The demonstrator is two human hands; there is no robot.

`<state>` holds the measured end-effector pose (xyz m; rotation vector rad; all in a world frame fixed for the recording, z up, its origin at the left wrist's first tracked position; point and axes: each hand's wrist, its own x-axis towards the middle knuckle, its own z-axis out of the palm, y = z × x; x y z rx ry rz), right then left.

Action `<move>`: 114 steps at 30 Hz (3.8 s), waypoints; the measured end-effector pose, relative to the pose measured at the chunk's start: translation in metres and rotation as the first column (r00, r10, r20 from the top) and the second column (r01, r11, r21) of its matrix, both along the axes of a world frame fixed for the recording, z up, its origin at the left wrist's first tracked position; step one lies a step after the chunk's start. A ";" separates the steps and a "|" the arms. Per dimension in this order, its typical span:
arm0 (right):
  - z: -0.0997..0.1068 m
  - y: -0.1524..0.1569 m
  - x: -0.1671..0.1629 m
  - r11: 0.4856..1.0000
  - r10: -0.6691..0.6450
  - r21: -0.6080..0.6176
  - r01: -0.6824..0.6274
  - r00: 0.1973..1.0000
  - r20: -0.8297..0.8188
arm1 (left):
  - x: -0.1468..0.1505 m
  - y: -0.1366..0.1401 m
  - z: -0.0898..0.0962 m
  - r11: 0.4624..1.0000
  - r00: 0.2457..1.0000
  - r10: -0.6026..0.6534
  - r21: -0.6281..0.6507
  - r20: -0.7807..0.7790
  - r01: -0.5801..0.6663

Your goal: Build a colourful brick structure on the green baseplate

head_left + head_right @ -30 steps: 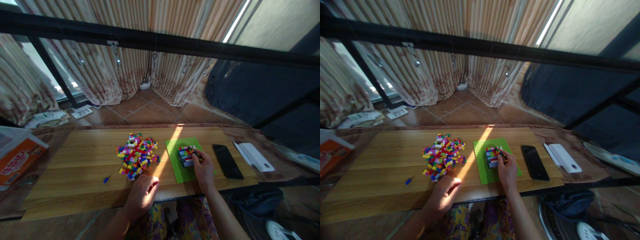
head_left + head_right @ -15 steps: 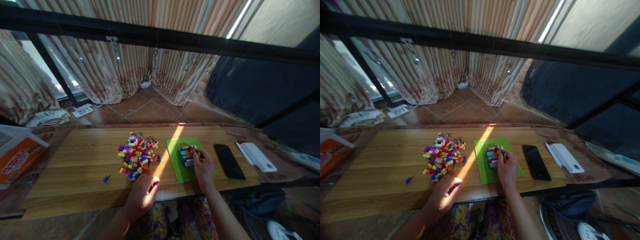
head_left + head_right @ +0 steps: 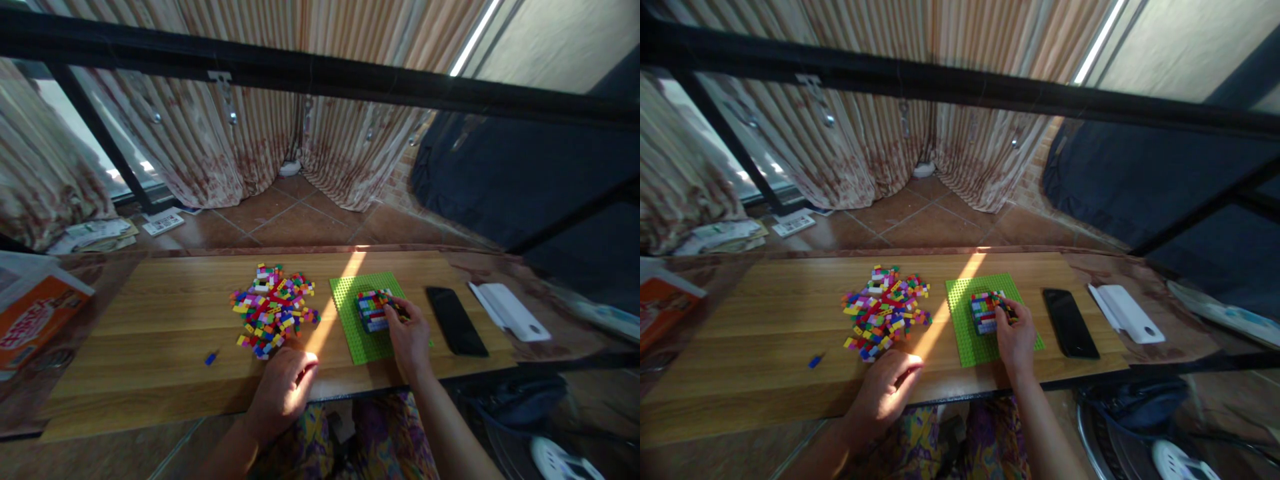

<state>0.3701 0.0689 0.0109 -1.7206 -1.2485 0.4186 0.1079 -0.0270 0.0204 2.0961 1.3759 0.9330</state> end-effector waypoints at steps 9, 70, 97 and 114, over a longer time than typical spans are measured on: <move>-0.003 0.002 0.002 1.000 0.008 0.005 -0.008 1.000 0.003 | 0.000 0.001 0.002 1.000 1.000 -0.002 0.001 -0.018 0.002; -0.017 0.007 0.037 0.997 -0.061 0.066 0.045 0.964 0.260 | 0.126 0.130 0.030 0.995 0.997 0.034 0.095 0.063 -0.040; -0.010 0.007 0.034 0.997 -0.068 0.044 0.060 0.975 0.213 | 0.141 0.120 0.018 0.964 0.995 0.067 0.263 -0.080 -0.044; -0.008 0.006 0.033 0.997 -0.067 0.051 0.058 0.976 0.209 | 0.141 0.123 0.014 0.940 0.990 0.101 0.335 -0.094 -0.065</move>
